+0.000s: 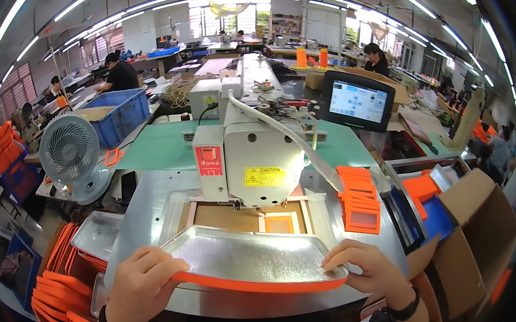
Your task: The recorder is using an industrial sewing machine to assemble and sew components of orange bags or first-aid kits.
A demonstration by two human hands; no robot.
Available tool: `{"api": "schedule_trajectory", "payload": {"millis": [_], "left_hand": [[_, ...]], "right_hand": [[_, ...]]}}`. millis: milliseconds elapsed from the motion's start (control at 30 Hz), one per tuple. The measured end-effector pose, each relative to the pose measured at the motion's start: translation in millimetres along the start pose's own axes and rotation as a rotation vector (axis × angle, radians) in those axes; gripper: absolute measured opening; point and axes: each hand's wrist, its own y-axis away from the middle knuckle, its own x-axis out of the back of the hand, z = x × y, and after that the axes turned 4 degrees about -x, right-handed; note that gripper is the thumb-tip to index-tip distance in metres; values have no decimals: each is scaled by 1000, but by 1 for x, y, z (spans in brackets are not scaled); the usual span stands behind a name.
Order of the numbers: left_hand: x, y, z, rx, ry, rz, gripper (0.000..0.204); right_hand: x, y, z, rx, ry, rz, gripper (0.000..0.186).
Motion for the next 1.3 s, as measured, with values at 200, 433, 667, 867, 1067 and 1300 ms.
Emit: {"api": "schedule_trajectory", "payload": {"millis": [200,433,667,867,1067,1300], "left_hand": [[-21,-7,-21,27,-22,-45,23],[-43,-14,-42,6,-64,-48,25],[-60,-2,-50,-53,-48,-223,25],[-73,15,-55,-34,55,-370,21],[-76,15,-50,-36,-10,-376,23],[-77,8,-53,-92,11,-408,19]], "right_hand": [[6,-26,22,40,93,-58,40],[12,-50,48,30,190,-68,39],[7,-53,61,83,509,-99,40],[3,-44,64,-39,422,-143,36],[6,-54,76,-8,412,-146,46],[-2,-52,86,-119,722,-211,73]]}}
